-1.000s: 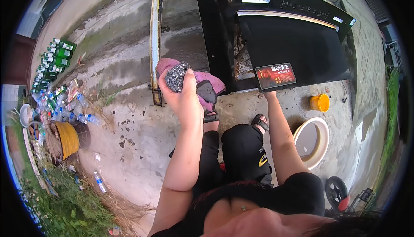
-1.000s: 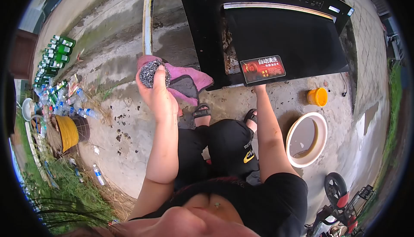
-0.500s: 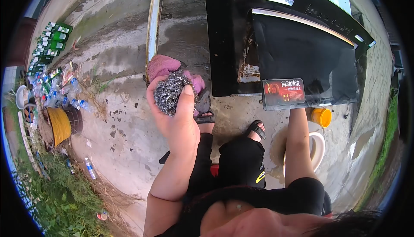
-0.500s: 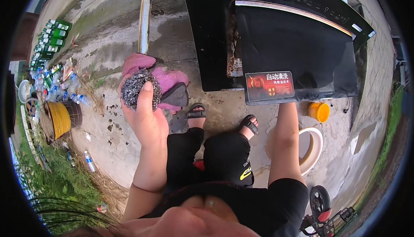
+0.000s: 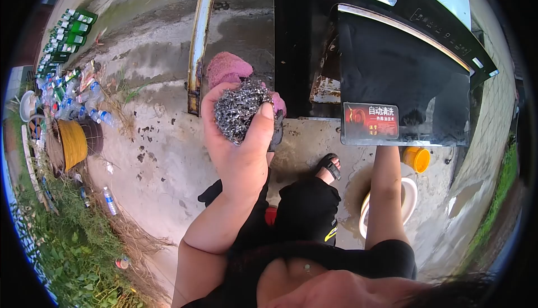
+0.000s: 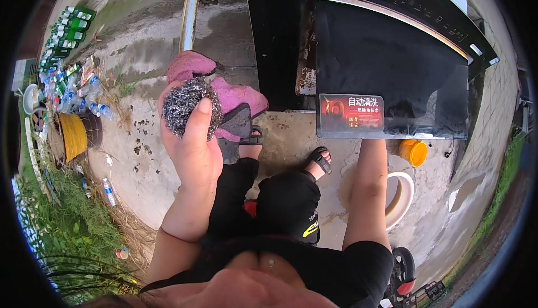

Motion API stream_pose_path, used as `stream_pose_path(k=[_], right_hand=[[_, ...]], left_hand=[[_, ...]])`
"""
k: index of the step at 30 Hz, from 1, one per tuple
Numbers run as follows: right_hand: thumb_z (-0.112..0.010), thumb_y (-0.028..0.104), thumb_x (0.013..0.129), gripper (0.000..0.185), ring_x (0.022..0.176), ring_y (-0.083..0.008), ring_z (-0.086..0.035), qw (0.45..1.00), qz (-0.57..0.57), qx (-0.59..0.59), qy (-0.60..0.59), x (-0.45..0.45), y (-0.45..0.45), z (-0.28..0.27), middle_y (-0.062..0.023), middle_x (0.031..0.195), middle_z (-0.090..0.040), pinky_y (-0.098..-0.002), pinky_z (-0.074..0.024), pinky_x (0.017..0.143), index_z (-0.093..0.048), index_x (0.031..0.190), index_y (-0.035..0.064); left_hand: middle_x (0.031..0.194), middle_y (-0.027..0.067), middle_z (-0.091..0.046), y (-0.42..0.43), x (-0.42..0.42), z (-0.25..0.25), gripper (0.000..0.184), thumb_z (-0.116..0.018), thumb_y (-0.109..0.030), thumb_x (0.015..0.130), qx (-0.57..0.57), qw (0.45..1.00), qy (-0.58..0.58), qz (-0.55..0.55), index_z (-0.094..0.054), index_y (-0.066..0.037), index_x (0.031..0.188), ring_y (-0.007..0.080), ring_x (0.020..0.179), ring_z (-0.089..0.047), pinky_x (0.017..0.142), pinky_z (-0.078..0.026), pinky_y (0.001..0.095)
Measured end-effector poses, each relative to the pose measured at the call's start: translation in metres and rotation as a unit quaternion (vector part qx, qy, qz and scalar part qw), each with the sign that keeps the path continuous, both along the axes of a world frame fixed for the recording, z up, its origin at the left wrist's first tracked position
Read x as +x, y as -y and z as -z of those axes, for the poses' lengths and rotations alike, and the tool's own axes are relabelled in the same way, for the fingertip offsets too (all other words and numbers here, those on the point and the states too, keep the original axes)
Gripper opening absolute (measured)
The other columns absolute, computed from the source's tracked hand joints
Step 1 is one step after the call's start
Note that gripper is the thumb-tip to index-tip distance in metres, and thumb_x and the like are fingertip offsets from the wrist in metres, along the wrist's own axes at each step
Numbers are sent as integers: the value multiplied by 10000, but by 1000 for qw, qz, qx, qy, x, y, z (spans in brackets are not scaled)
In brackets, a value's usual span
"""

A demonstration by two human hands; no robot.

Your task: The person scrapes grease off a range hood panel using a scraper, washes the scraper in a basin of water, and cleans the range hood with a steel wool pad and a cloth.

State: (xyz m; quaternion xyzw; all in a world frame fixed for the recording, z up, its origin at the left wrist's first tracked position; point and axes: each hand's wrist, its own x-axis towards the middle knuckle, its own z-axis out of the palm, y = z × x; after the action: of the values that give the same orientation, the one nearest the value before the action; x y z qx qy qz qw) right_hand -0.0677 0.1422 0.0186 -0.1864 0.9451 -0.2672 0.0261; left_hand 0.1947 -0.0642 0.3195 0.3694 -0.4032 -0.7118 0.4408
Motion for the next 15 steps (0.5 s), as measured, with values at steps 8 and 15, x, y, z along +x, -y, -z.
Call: stream_pose_path(k=[8, 15], right_hand=[[-491, 96, 842, 371, 872, -189, -585, 999, -32, 24, -25, -4, 1, -3, -110, 1040, -567, -324, -486, 710, -426, 1203, 42], [-491, 95, 842, 376, 877, -192, -586, 997, -56, 38, -41, -18, 4, -4, -118, 1039, -568, -325, -486, 712, -426, 1206, 32]], left_hand=[[907, 42, -545, -2, -4, 0, 384, -620, 37, 749, -23, 999, -13, -20, -426, -82, 1058, 89, 750, -532, 644, -456, 211], [882, 21, -535, -14, -19, 5, 383, -627, 41, 750, -16, 999, -26, 28, -427, -92, 1049, 74, 720, -522, 610, -453, 198]])
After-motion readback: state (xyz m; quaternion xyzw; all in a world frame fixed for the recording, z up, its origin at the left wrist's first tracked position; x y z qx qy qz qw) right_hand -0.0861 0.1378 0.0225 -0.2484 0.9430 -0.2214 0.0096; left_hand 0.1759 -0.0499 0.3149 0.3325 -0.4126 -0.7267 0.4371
